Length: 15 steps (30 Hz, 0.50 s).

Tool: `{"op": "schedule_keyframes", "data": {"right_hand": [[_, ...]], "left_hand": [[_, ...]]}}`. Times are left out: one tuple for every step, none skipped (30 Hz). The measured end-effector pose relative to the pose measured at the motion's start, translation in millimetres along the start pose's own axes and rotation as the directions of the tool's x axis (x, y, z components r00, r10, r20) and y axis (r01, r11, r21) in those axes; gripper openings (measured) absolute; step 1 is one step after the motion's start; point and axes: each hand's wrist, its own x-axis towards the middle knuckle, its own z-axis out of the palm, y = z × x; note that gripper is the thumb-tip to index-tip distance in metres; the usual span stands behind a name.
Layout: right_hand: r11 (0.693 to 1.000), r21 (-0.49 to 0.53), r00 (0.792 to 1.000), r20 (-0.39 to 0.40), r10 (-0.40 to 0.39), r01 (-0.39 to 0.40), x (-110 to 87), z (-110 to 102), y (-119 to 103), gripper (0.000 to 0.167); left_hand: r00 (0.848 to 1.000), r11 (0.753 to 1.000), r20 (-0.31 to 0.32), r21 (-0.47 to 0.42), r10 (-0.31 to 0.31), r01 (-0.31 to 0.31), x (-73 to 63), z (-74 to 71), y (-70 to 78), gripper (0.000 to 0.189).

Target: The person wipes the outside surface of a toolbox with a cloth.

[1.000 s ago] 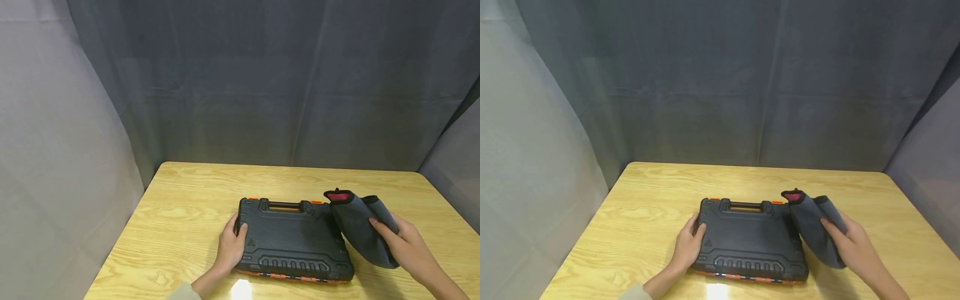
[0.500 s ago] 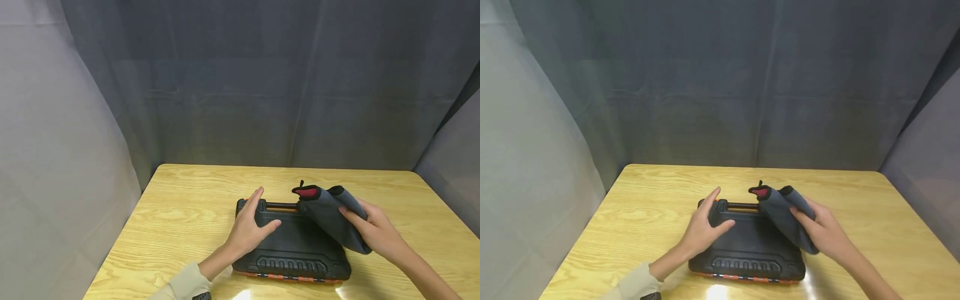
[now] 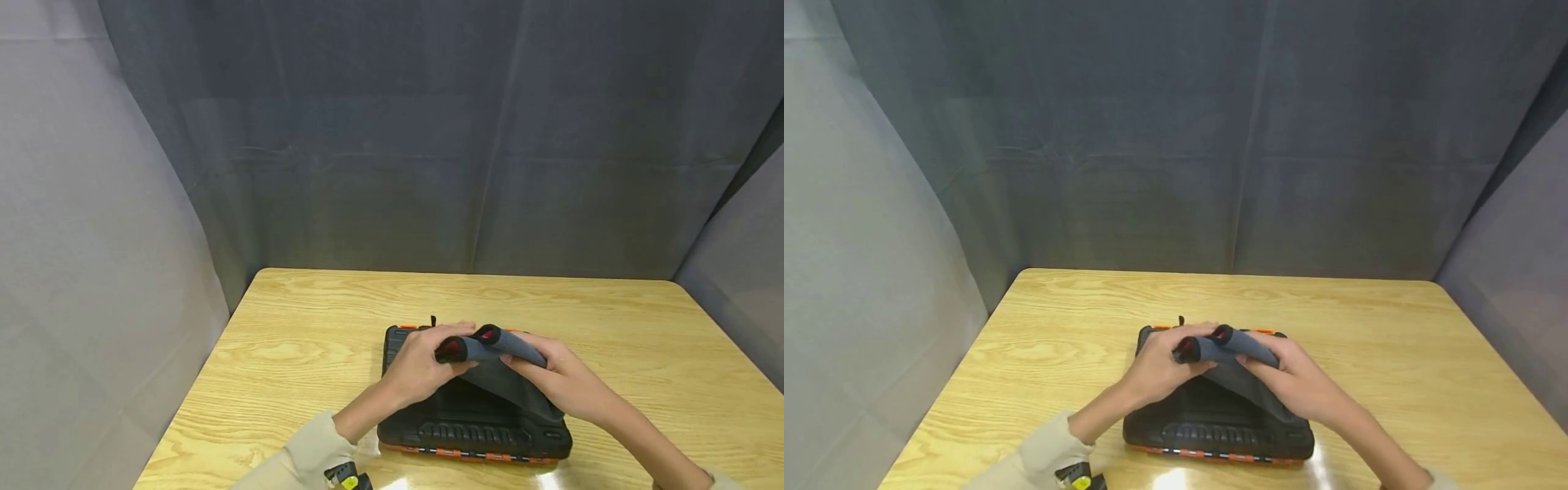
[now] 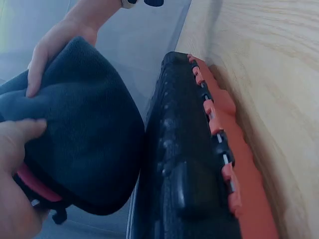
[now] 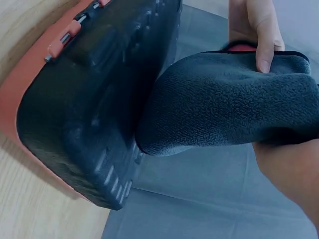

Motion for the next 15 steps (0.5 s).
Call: {"op": "schedule_keyframes", "data": {"right_hand": [[1.0,-0.007,1.0,-0.011,0.003,-0.003,-0.1,0,1,0.029],[1.0,-0.016,1.0,-0.021,0.015,-0.015,-0.9,1,1,0.027],[0.999,-0.019,0.999,-0.027,0.032,-0.033,-2.3,1,3,0.026],[0.998,-0.022,0.997,-0.03,0.066,-0.066,-4.8,2,4,0.026],[0.996,-0.002,0.996,-0.025,0.091,-0.091,-7.5,2,6,0.027],[0.993,0.009,0.993,-0.025,0.119,-0.119,-11.3,2,9,0.031],[0.988,0.034,0.989,-0.023,0.149,-0.148,-15.4,3,12,0.034],[0.983,0.063,0.985,-0.018,0.173,-0.171,-19.8,3,16,0.038],[0.976,0.086,0.979,-0.028,0.203,-0.2,-23.8,3,19,0.042],[0.972,0.083,0.973,-0.056,0.225,-0.22,-27.4,3,24,0.046],[0.966,0.078,0.964,-0.09,0.252,-0.245,-30.1,3,29,0.049],[0.958,0.043,0.948,-0.135,0.286,-0.283,-33.1,3,34,0.052],[0.945,0.022,0.929,-0.176,0.325,-0.326,-34.9,4,39,0.054],[0.925,-0.009,0.906,-0.208,0.369,-0.379,-36.5,5,45,0.056],[0.898,-0.035,0.876,-0.237,0.42,-0.44,-38.0,6,50,0.058]], "left_hand": [[1.0,1.0,-0.003,-0.002,0.015,-0.015,-1.1,-0.5,-0.4,0.045],[1.0,1.0,-0.006,-0.01,0.023,-0.023,-2.1,-0.9,-0.9,0.038],[1.0,0.999,-0.013,-0.015,0.028,-0.029,-3.2,-1.4,-1.5,0.033],[0.999,0.999,-0.02,-0.012,0.037,-0.038,-4.2,-1.9,-2.3,0.03],[0.999,0.999,-0.025,-0.014,0.046,-0.047,-5.2,-2.3,-3.4,0.029],[0.998,0.999,-0.032,-0.014,0.049,-0.05,-6.3,-2.8,-4.6,0.028],[0.998,0.998,-0.042,-0.013,0.053,-0.054,-7.1,-3.5,-5.5,0.026],[0.997,0.998,-0.054,-0.012,0.054,-0.055,-8.0,-4.4,-6.2,0.025],[0.996,0.999,-0.066,-0.008,0.052,-0.053,-8.8,-5.3,-7.1,0.025],[0.996,0.999,-0.077,-0.004,0.05,-0.051,-9.4,-6.4,-7.9,0.024],[0.995,0.999,-0.088,-0.002,0.044,-0.044,-10.0,-7.6,-8.3,0.023],[0.994,0.999,-0.1,-0.001,0.035,-0.035,-10.3,-9.0,-8.5,0.023],[0.993,0.999,-0.11,0.003,0.034,-0.034,-10.4,-10.2,-9.0,0.023],[0.992,1.0,-0.119,0.005,0.029,-0.029,-10.7,-11.4,-9.3,0.022],[0.992,1.0,-0.125,0.006,0.027,-0.027,-10.8,-12.3,-10.1,0.021]]}}
